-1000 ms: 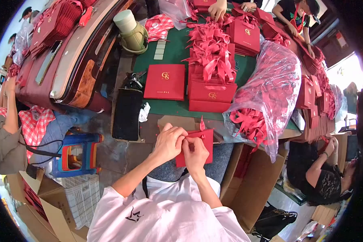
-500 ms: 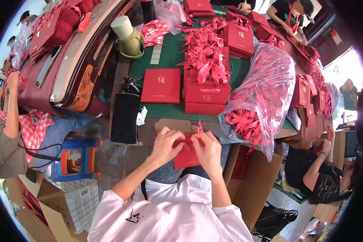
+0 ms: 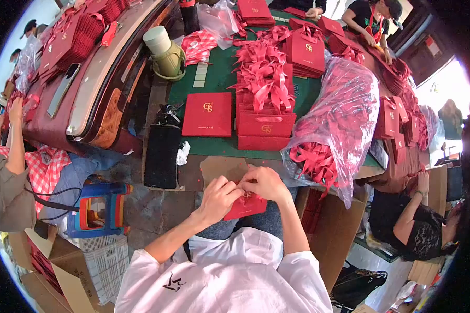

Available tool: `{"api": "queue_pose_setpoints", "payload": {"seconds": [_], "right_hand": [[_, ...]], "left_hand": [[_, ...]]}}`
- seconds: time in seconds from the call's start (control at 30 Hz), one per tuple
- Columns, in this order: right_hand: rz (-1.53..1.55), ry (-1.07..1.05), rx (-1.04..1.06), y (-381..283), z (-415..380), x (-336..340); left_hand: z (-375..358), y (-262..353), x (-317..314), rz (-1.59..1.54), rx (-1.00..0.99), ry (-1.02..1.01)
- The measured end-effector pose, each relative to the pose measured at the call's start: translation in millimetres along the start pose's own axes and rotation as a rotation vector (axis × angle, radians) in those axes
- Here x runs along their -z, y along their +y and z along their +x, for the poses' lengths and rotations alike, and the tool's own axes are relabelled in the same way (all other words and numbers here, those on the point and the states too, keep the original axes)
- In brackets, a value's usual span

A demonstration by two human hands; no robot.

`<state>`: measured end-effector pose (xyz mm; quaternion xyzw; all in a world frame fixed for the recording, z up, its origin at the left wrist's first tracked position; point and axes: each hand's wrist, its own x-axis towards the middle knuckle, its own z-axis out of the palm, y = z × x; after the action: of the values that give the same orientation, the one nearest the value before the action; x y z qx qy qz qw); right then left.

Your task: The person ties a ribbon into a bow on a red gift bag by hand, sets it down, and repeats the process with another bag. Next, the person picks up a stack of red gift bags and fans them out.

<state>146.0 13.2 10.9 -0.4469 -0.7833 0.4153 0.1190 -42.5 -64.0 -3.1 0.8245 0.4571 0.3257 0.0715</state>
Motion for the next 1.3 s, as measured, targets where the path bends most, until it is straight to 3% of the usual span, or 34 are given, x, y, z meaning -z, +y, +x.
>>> {"api": "queue_pose_setpoints", "payload": {"seconds": [0.07, 0.27, 0.33, 0.37, 0.47, 0.6, 0.7, 0.83, 0.97, 1.1, 1.17, 1.3], "right_hand": [[0.008, -0.015, -0.041, 7, 3, -5], [0.434, 0.076, -0.192, 14, 8, -18], [0.422, 0.289, -0.178, 19, 11, -25], [0.423, 0.291, -0.181, 22, 11, -25], [0.311, 0.555, -0.043, 27, 10, -22], [0.213, 0.52, -0.148, 20, 0, -12], [-0.021, 0.499, -0.139, 12, -1, -19], [-0.156, 0.612, -0.066, 22, 8, -39], [-0.169, 0.618, -0.067, 26, 7, -40], [0.173, 0.527, -0.124, 24, -1, -30], [0.273, 0.494, -0.145, 22, -3, -27], [0.418, 0.458, -0.086, 19, -1, -29]], "left_hand": [[0, -2, 0, 0.009, -0.006, -0.014], [4, -10, -3, -0.051, 0.033, -0.013], [8, -12, 1, -0.078, 0.108, -0.044], [8, -14, 1, -0.08, 0.106, -0.046], [5, -19, 3, -0.184, 0.277, -0.062], [13, -24, 1, -0.293, 0.468, -0.056], [20, -31, -11, -0.244, 0.504, -0.004], [33, -36, -24, -0.158, 0.445, -0.067], [37, -41, -42, -0.176, 0.56, -0.151], [37, -41, -44, -0.165, 0.543, -0.121], [36, -35, -42, -0.476, 0.704, -0.003], [33, -35, -43, -0.634, 0.726, -0.014]]}}
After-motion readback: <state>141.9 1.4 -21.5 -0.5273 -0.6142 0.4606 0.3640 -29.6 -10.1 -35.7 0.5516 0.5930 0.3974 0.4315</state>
